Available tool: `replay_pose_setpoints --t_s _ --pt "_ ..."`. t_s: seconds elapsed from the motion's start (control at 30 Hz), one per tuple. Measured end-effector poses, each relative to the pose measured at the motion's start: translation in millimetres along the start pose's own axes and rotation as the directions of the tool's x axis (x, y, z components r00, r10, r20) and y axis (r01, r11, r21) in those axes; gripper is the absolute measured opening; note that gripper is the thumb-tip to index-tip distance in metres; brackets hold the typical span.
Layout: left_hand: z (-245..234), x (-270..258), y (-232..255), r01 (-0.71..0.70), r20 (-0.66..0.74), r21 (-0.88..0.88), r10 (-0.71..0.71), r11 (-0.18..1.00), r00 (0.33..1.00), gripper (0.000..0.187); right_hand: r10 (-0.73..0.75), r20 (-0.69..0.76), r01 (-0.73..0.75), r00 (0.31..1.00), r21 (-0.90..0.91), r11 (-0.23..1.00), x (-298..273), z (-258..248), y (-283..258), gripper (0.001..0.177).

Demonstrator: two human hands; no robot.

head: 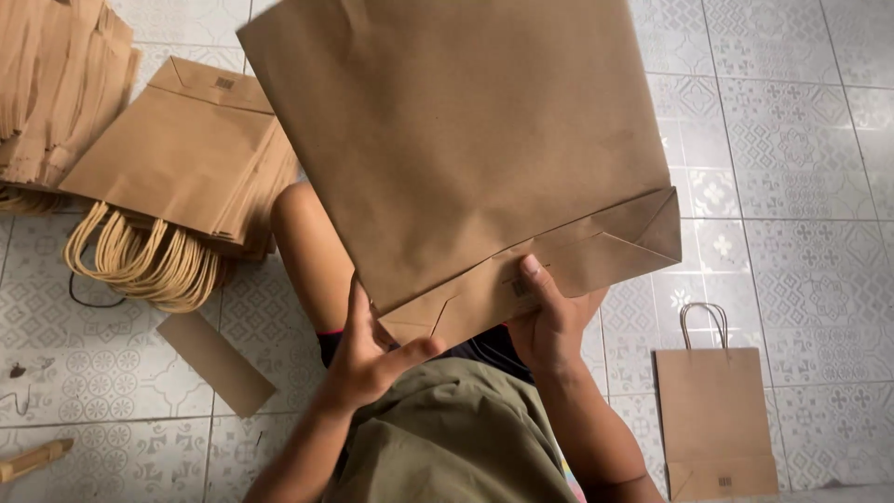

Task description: The person is taking flat paper bags from a stack, opening them up, and folding the bottom to create a stable base.

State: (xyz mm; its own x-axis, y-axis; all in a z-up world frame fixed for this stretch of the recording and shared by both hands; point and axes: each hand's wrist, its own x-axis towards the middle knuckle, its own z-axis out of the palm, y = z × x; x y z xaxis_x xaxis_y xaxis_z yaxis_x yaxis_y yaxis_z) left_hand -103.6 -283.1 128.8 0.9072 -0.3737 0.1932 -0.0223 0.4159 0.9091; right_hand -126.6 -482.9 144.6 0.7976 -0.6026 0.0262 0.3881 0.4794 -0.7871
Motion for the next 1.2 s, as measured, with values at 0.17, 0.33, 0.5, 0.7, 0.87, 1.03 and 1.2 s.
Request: replay_pose_setpoints --t_s 0.17,0.33,0.5,0.7,0.87,1.03,1.2 --pt "15 -9 15 0.0 -0.123 0.123 0.015 0.992 0.992 0.101 0.045 -0.014 -0.045 0.999 -0.026 0.999 -17 12 -21 0.038" --pt "-1 -13 30 -0.018 -0.124 0.11 0.031 0.994 0.992 0.089 0.058 -0.115 -0.055 0.992 0.029 0.998 -6 -15 -27 0.029" --pt "-12 -15 32 -0.027 -0.185 0.092 0.044 0.995 0.982 0.06 0.142 -0.18 -0.136 0.973 0.047 0.99 0 -41 -31 0.021" --pt "0 -8 63 -0.018 -0.182 0.065 0.029 0.998 0.983 0.057 0.213 -0.052 -0.207 0.976 0.102 0.973 -14 -79 -25 0.026" --pt "0 -17 57 0.066 -0.135 0.001 -0.065 0.998 0.989 0.071 0.18 0.034 -0.183 0.983 0.113 0.977 -24 -84 -32 0.033" --pt "-2 -30 57 0.124 0.058 -0.025 -0.122 0.992 0.991 0.073 0.183 0.079 -0.19 0.98 0.1 0.977 -54 -103 -36 0.042" --pt "-6 -41 44 0.187 0.075 -0.088 -0.18 0.978 0.981 0.078 0.075 0.101 -0.073 0.992 -0.026 0.997 -84 -134 -31 0.05"
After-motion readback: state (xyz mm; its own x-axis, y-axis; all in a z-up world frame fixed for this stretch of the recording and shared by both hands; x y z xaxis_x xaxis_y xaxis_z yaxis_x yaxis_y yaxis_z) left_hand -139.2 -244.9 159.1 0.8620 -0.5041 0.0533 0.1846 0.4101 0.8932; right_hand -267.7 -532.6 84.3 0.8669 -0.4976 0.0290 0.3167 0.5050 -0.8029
